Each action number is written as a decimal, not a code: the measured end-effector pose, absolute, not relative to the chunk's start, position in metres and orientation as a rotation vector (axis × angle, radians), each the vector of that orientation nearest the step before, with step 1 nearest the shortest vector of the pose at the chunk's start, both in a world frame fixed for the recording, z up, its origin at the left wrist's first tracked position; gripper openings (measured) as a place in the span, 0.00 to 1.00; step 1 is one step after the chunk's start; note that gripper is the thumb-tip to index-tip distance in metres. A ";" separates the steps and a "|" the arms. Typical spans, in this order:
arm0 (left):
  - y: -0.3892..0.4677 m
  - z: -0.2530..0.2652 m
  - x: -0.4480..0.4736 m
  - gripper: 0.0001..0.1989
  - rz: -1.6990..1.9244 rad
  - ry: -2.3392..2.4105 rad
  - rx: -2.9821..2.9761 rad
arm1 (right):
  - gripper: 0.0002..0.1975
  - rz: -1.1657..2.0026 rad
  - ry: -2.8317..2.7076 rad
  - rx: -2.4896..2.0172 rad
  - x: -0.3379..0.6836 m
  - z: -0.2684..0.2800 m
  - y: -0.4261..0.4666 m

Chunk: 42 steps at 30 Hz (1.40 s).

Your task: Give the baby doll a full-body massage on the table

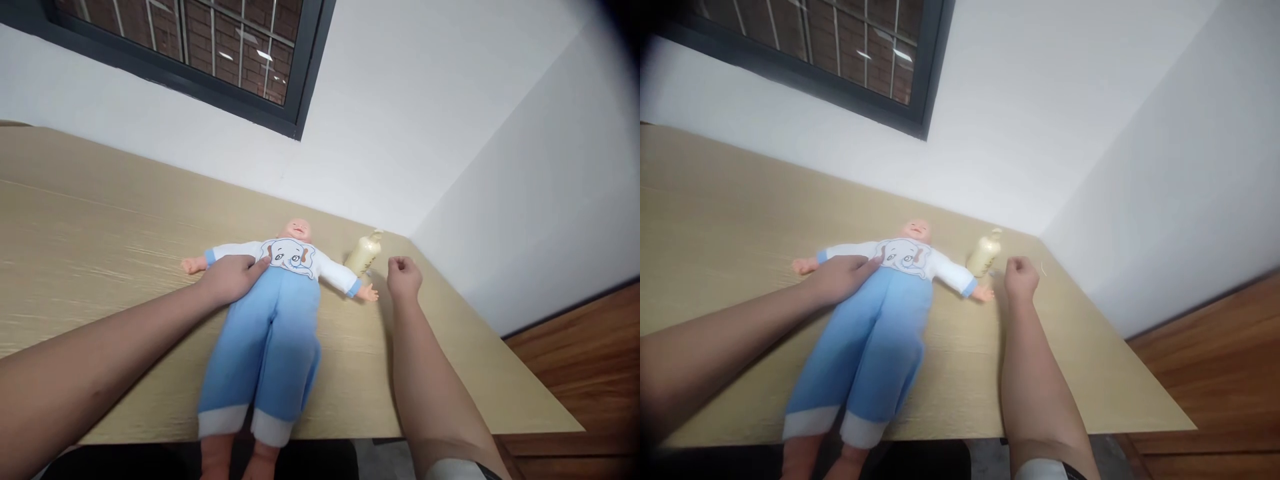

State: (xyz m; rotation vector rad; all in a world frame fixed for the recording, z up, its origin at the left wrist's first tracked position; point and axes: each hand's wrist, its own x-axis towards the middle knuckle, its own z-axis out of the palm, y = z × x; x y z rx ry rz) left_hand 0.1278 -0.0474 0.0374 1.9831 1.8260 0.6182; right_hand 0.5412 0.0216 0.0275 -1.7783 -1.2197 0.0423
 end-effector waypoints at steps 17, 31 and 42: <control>-0.048 0.038 0.129 0.36 0.609 1.851 1.988 | 0.14 0.278 -1.372 -2.048 0.565 -0.021 0.056; -0.050 0.039 0.129 0.35 0.604 1.866 2.023 | 0.19 0.350 -1.235 -2.074 0.559 -0.015 0.044; -0.050 0.040 0.130 0.34 0.627 1.852 2.012 | 0.20 0.367 -1.243 -2.070 0.558 -0.013 0.047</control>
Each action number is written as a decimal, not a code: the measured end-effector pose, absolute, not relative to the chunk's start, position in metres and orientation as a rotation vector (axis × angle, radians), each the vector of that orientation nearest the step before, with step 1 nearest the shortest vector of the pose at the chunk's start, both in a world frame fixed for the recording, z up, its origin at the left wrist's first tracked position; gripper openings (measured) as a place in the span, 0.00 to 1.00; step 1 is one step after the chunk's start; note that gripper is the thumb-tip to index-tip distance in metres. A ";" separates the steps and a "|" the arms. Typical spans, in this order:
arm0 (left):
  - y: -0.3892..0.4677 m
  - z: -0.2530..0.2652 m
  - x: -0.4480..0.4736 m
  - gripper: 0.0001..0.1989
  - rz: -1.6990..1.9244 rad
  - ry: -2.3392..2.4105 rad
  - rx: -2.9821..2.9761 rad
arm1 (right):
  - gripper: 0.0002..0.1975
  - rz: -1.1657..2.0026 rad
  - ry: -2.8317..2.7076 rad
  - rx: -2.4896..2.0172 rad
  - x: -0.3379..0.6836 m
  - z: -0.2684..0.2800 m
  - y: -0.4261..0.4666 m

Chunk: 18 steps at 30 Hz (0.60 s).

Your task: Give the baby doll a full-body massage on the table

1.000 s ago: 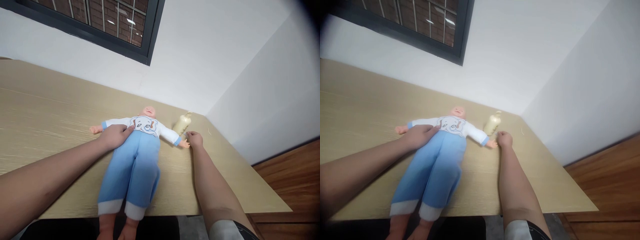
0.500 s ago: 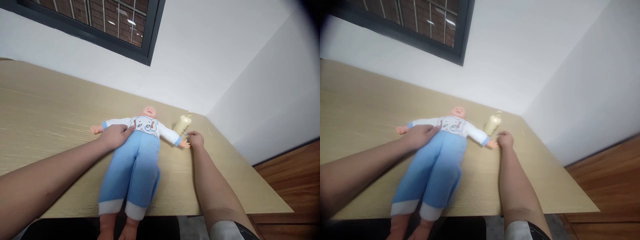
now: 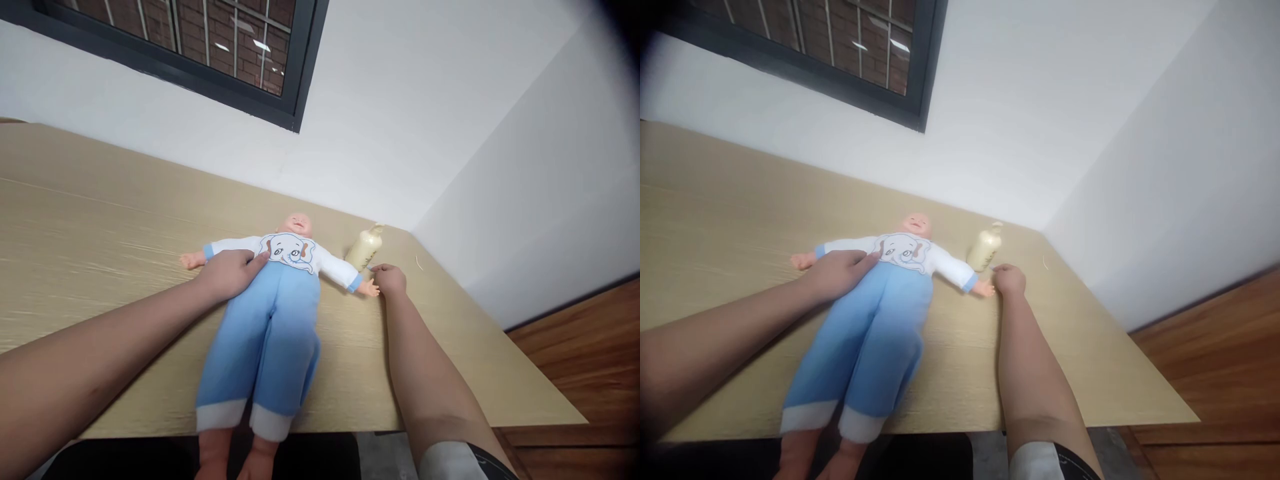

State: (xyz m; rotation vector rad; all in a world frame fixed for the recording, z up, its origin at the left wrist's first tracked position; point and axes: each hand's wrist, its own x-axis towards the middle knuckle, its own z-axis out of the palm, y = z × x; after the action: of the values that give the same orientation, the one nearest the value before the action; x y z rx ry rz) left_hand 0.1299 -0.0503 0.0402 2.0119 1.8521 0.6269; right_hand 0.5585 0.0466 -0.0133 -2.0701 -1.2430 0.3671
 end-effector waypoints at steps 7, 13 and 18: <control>-0.051 0.041 0.129 0.33 0.620 1.909 2.132 | 0.18 0.216 -1.075 -1.853 0.561 -0.019 0.046; -0.048 0.036 0.127 0.24 0.883 1.885 2.250 | 0.17 -0.037 -0.907 -1.628 0.560 -0.003 0.034; -0.041 0.024 0.123 0.25 1.120 1.806 2.248 | 0.14 -0.227 -1.008 -1.435 0.541 0.031 0.014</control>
State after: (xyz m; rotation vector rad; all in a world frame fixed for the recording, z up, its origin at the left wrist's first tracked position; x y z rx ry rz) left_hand 0.1232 -0.0405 0.0237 2.2484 1.8062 1.1204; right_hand 0.5410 0.0144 0.0307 -1.4350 -1.0085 -0.2273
